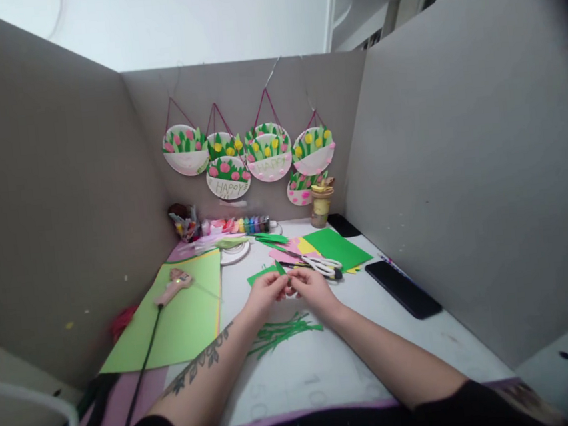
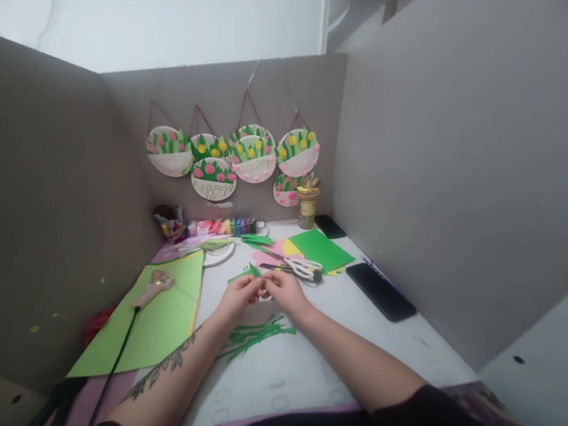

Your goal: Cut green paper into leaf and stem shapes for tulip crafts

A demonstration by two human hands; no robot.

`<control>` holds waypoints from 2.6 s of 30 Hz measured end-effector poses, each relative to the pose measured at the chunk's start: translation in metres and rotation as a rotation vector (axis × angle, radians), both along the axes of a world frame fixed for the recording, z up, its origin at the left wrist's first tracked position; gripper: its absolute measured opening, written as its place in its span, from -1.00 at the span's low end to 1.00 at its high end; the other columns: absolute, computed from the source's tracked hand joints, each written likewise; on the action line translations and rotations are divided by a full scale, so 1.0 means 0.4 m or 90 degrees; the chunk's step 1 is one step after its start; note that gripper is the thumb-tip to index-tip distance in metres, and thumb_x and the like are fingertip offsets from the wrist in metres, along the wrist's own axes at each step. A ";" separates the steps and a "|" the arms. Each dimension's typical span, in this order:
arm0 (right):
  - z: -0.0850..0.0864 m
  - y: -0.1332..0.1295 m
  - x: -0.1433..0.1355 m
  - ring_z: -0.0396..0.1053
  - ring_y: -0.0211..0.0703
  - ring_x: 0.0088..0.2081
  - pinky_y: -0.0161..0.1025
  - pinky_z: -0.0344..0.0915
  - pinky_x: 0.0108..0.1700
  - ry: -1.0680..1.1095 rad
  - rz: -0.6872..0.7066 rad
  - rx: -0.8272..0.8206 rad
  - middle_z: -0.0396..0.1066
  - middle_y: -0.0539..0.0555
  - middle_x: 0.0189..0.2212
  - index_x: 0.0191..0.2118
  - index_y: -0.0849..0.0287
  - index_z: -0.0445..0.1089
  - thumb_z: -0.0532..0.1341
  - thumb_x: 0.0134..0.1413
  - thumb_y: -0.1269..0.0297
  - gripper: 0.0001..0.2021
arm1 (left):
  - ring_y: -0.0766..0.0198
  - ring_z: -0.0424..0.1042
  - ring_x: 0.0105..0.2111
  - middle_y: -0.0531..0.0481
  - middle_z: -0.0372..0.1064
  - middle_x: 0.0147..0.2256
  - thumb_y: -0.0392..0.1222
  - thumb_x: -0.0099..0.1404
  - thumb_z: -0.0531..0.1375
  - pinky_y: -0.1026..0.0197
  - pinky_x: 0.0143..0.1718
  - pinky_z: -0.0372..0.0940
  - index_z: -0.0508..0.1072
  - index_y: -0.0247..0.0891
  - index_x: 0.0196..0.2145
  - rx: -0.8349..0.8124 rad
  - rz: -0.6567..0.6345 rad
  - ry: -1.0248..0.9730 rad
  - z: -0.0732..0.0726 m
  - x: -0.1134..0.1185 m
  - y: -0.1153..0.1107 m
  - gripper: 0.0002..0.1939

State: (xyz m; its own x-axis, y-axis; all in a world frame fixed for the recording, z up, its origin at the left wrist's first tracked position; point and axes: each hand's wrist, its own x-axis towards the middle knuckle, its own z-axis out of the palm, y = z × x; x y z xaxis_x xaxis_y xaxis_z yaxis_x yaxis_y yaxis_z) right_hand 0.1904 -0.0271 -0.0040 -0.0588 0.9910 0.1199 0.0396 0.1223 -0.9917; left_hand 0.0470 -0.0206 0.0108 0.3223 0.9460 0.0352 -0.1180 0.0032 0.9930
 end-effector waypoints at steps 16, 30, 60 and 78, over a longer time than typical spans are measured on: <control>-0.007 0.027 0.063 0.47 -0.12 -0.31 -0.21 0.34 -0.21 -0.308 -0.009 0.424 0.55 0.07 -0.34 -0.29 0.11 0.51 0.14 0.15 0.33 -0.82 | 0.38 0.43 -0.48 -0.08 0.50 -0.40 -0.11 0.04 0.39 0.42 -0.61 0.14 0.46 -0.33 -0.40 -0.247 0.034 -0.152 0.033 0.005 -0.025 -0.74; 0.003 0.074 0.154 0.47 -0.08 -0.25 -0.17 0.32 -0.14 -0.372 -0.113 0.405 0.56 0.07 -0.29 -0.31 0.07 0.52 0.14 0.16 0.26 -0.81 | 0.48 0.32 -0.54 0.00 0.41 -0.47 -0.21 0.08 0.34 0.44 -0.58 0.17 0.43 -0.34 -0.47 -0.254 0.031 -0.195 0.051 -0.006 -0.026 -0.83; -0.002 0.055 0.078 0.27 -0.25 -0.54 -0.31 0.18 -0.44 -0.126 0.038 0.093 0.34 -0.06 -0.61 -0.48 0.16 0.30 0.19 -0.04 0.26 -0.89 | 0.37 0.33 -0.55 0.02 0.40 -0.57 -0.02 0.01 0.34 0.33 -0.47 0.21 0.52 -0.34 -0.43 0.021 0.165 0.027 -0.003 -0.042 0.043 -0.70; -0.005 0.059 0.087 0.29 -0.21 -0.50 -0.28 0.23 -0.40 -0.164 -0.007 0.127 0.33 -0.03 -0.58 -0.47 0.16 0.32 0.17 0.04 0.12 -0.78 | 0.37 0.34 -0.54 0.02 0.41 -0.56 0.04 -0.08 0.39 0.31 -0.44 0.27 0.53 -0.35 -0.44 -0.013 0.197 -0.026 -0.004 -0.045 0.051 -0.62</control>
